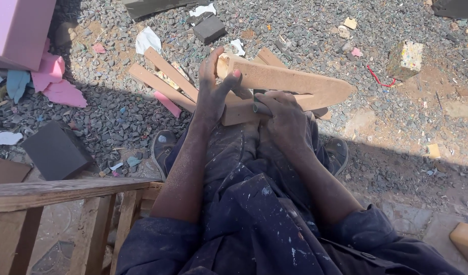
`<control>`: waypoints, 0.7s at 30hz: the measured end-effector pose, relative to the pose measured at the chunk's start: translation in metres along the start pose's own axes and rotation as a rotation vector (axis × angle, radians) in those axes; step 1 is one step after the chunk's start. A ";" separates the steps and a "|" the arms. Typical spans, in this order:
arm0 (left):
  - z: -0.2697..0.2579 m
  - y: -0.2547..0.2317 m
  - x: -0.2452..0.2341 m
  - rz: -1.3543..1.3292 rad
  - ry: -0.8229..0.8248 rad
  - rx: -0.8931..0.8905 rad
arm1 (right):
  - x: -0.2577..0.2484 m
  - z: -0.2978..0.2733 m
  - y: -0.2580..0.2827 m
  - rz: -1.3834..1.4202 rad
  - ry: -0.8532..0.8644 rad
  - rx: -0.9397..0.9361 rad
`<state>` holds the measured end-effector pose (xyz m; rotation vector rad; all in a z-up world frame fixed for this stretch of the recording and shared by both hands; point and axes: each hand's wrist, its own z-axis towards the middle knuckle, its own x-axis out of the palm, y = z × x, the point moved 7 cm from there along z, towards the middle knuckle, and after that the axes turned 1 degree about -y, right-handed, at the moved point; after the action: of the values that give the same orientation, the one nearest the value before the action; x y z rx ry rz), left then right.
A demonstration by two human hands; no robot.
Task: Sanding various wooden furniture components by hand using sandpaper to smooth surfaces and edges.
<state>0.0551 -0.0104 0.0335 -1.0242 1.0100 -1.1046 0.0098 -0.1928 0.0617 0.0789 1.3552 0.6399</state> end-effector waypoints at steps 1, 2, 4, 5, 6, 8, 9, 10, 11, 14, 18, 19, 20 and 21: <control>0.001 0.000 0.001 0.000 0.002 0.002 | -0.003 -0.001 -0.010 -0.001 -0.003 0.001; 0.001 0.000 0.002 0.009 0.008 0.002 | -0.008 -0.002 -0.022 0.026 -0.052 0.024; 0.001 0.004 0.005 0.013 0.015 -0.001 | -0.010 -0.004 -0.033 0.049 -0.099 0.050; 0.001 0.006 0.005 0.018 -0.002 0.006 | -0.009 -0.005 -0.031 -0.014 -0.136 0.038; 0.001 0.009 0.006 0.023 -0.020 0.014 | -0.008 -0.006 -0.029 -0.076 -0.173 0.027; 0.002 0.010 0.005 0.011 -0.023 -0.005 | -0.003 -0.006 -0.005 -0.076 -0.159 -0.008; 0.000 0.012 0.007 0.000 -0.026 -0.029 | 0.000 -0.009 0.006 -0.075 -0.140 -0.042; 0.003 0.013 0.008 0.000 -0.024 -0.033 | 0.000 -0.009 0.013 -0.075 -0.137 -0.038; 0.002 0.013 0.007 -0.006 -0.019 -0.008 | 0.006 -0.011 0.023 -0.100 -0.073 -0.073; -0.002 0.011 0.004 0.008 -0.007 0.025 | 0.002 -0.011 0.020 -0.040 -0.081 -0.119; -0.001 0.015 0.004 0.019 0.021 0.009 | -0.016 -0.013 -0.043 -0.049 -0.195 0.031; -0.001 0.014 0.003 0.021 0.018 0.005 | -0.015 -0.012 -0.036 -0.047 -0.191 0.029; -0.001 0.013 0.004 -0.053 0.028 -0.007 | -0.013 -0.010 -0.028 -0.074 -0.180 0.009; -0.001 0.013 0.007 -0.128 0.039 -0.020 | -0.012 -0.010 -0.021 -0.102 -0.169 -0.008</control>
<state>0.0581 -0.0154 0.0199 -1.0991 0.9993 -1.2253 0.0079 -0.2188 0.0611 0.0551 1.1860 0.5406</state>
